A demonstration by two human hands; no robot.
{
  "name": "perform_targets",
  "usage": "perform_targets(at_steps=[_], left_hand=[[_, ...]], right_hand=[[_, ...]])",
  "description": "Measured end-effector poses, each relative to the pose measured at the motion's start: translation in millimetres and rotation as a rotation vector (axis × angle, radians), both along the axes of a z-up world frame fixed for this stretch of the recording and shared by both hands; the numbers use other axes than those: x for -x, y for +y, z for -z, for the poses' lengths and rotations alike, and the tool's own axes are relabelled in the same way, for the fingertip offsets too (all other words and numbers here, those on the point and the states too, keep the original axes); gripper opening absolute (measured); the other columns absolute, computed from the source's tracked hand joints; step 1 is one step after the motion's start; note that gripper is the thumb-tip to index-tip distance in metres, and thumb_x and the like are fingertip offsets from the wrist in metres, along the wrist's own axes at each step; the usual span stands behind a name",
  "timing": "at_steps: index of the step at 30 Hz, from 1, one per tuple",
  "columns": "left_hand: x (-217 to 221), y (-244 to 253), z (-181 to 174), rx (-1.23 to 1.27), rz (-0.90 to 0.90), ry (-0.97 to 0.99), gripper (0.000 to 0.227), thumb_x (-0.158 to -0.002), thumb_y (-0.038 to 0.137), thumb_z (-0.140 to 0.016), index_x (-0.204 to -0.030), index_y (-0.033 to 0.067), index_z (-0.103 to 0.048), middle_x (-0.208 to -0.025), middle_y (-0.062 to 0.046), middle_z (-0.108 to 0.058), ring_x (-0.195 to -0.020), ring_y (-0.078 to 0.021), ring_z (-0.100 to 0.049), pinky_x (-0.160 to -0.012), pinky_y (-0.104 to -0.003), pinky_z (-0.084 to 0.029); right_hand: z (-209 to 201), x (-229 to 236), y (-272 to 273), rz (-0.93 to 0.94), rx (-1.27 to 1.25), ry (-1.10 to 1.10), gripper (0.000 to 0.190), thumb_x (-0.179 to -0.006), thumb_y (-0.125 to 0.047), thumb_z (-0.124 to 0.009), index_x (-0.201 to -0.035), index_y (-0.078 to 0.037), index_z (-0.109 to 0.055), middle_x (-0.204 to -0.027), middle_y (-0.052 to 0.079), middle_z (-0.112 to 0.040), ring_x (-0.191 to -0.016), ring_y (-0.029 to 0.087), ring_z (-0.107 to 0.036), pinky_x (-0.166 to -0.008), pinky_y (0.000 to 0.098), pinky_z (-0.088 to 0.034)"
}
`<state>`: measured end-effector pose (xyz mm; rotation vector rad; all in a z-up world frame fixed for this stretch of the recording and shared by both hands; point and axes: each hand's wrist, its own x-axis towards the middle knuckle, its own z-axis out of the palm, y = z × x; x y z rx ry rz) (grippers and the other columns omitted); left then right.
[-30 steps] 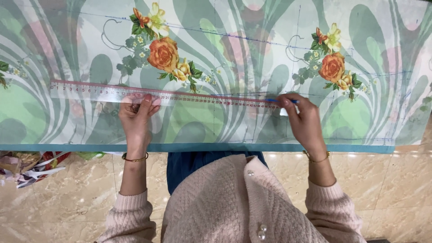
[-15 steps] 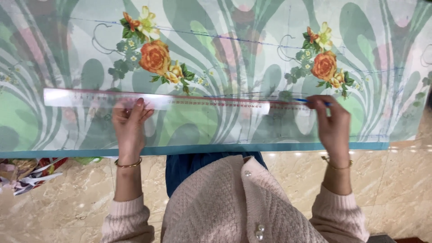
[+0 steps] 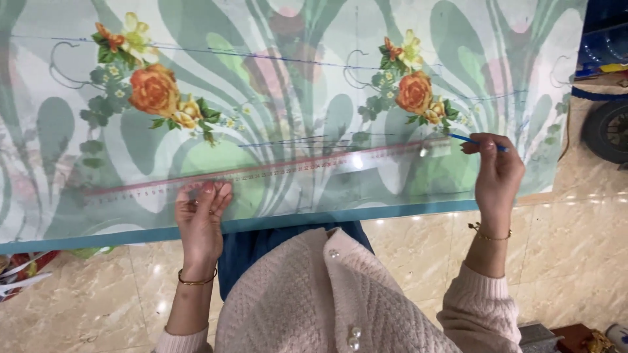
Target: The person measures and marks a floral-patterned fabric with a ruler and a blue pen, then uses scissors to cut along the marked lines.
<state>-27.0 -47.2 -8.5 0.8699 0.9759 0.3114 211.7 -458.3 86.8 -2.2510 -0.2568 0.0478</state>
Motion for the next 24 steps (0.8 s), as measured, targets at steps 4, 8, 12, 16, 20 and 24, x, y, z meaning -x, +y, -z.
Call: perform_targets(at_steps=[4,8,12,16,20,24], left_hand=[[2,-11,3,-0.047,-0.032,-0.018,0.016,-0.099,0.017,-0.070,-0.107,0.0157,-0.056,-0.097,-0.007,-0.071,-0.098,-0.0218,-0.075,-0.094,-0.033,-0.064],[4,-16,9,-0.161,-0.067,0.016,0.017,-0.104,0.009,-0.065,-0.114,0.0092,-0.052,-0.106,-0.018,-0.073,-0.104,-0.0310,-0.074,-0.093,-0.043,-0.064],[4,-19,12,-0.203,-0.086,0.008,0.019,-0.104,0.011,-0.066,-0.116,0.0077,-0.051,-0.105,-0.017,-0.073,-0.102,-0.0309,-0.074,-0.093,-0.043,-0.065],[6,-21,13,-0.209,-0.090,0.017,0.020,-0.104,0.012,-0.066,-0.117,0.0066,-0.051,-0.105,-0.018,-0.073,-0.101,-0.0298,-0.075,-0.092,-0.043,-0.065],[9,-20,15,-0.206,-0.113,0.026,0.017,-0.105,0.011,-0.064,-0.117,0.0086,-0.052,-0.105,-0.016,-0.074,-0.101,-0.0289,-0.075,-0.091,-0.041,-0.066],[9,-19,10,-0.228,-0.116,0.031,0.018,-0.105,0.012,-0.065,-0.117,0.0081,-0.052,-0.105,-0.017,-0.074,-0.099,-0.0288,-0.076,-0.091,-0.042,-0.066]], right_hand=[[4,-10,1,-0.013,0.009,0.034,0.031,-0.121,-0.022,-0.043,-0.121,0.001,-0.063,-0.099,0.014,-0.070,-0.096,0.023,-0.069,-0.096,0.0397,-0.055],[9,-14,5,-0.082,-0.014,0.003,0.026,-0.119,-0.001,-0.044,-0.117,0.005,-0.069,-0.092,0.020,-0.070,-0.096,0.032,-0.070,-0.104,0.0497,-0.047],[14,-15,9,-0.119,-0.024,0.053,0.027,-0.119,-0.007,-0.045,-0.116,0.003,-0.070,-0.092,0.019,-0.071,-0.096,0.032,-0.070,-0.103,0.0491,-0.047],[21,-20,6,-0.138,-0.026,0.064,0.026,-0.119,-0.009,-0.046,-0.117,0.002,-0.070,-0.093,0.018,-0.072,-0.097,0.030,-0.070,-0.103,0.0479,-0.046],[21,-23,6,-0.154,-0.030,0.075,0.028,-0.120,-0.015,-0.046,-0.116,0.000,-0.070,-0.093,0.017,-0.072,-0.098,0.029,-0.070,-0.103,0.0456,-0.046],[19,-23,8,-0.172,-0.028,0.078,0.029,-0.120,-0.015,-0.046,-0.116,0.001,-0.070,-0.093,0.019,-0.072,-0.098,0.031,-0.070,-0.103,0.0467,-0.047]])
